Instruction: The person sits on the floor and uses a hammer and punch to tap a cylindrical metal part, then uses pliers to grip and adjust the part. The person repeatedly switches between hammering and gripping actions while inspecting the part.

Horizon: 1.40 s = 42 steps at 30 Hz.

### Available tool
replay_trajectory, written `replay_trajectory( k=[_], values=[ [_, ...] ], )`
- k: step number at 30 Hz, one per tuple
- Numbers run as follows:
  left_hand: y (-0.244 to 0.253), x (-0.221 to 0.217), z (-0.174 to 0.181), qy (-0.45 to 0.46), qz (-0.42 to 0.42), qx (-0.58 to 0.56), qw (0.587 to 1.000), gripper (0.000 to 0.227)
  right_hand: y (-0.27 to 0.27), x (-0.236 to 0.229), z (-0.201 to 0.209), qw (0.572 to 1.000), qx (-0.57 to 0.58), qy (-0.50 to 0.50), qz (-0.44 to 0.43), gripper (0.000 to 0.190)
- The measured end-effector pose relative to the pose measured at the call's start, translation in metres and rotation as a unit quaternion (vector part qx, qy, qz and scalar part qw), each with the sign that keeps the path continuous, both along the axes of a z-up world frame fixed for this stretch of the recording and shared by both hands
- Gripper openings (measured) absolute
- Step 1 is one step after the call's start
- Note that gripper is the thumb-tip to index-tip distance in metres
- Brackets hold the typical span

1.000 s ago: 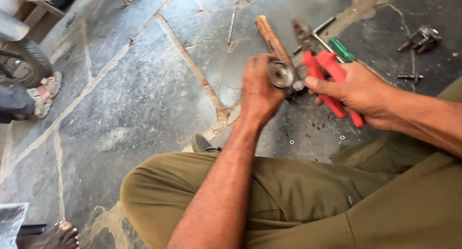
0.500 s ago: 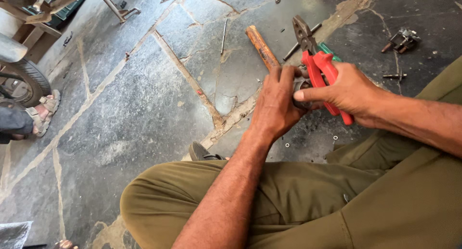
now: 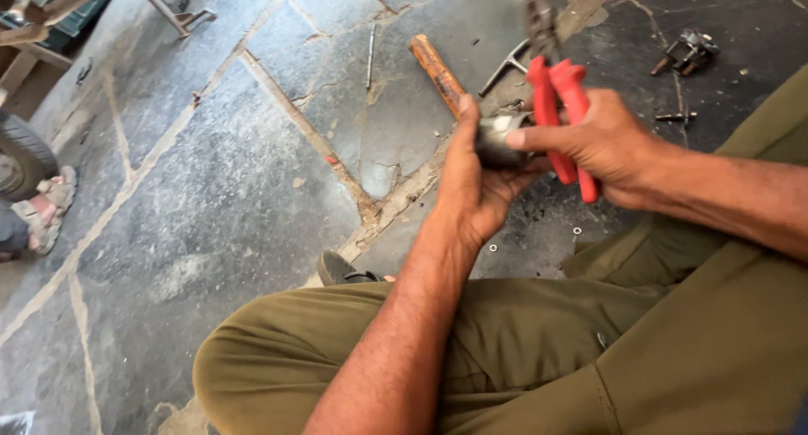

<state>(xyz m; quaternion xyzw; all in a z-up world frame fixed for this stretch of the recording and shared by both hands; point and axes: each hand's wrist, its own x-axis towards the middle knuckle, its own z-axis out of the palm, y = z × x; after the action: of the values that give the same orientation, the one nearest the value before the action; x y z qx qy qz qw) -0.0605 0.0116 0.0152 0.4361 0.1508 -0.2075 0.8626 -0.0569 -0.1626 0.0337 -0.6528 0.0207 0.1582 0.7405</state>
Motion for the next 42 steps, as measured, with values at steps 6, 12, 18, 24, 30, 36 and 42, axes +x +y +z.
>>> replay_trajectory(
  k=[6,12,18,24,30,36,42],
  values=[
    [0.011,0.018,-0.015,0.047,0.095,-0.047,0.993,0.061,0.016,0.004,0.001,0.997,0.028,-0.068,0.022,0.04],
    [0.05,0.032,-0.004,0.091,0.249,-0.037,0.963,0.058,0.008,0.013,0.018,0.986,-0.044,-0.159,0.004,0.045],
    [0.05,0.022,0.009,0.107,0.304,-0.017,0.946,0.05,0.002,0.013,0.02,0.992,0.065,-0.109,0.005,0.054],
    [0.052,0.009,0.015,0.135,0.337,-0.018,0.932,0.047,-0.017,0.005,0.018,0.98,-0.046,-0.188,0.035,0.056],
    [0.058,0.01,0.014,0.136,0.338,-0.018,0.931,0.055,-0.012,-0.007,0.007,0.977,-0.005,-0.192,0.094,0.055],
    [0.06,0.009,0.016,0.135,0.361,-0.018,0.922,0.052,-0.009,-0.005,0.027,0.98,-0.028,-0.184,0.07,0.033],
    [0.062,0.014,0.024,0.136,0.388,-0.016,0.911,0.05,-0.004,-0.02,0.074,0.909,-0.078,-0.41,0.009,0.034]
  ],
)
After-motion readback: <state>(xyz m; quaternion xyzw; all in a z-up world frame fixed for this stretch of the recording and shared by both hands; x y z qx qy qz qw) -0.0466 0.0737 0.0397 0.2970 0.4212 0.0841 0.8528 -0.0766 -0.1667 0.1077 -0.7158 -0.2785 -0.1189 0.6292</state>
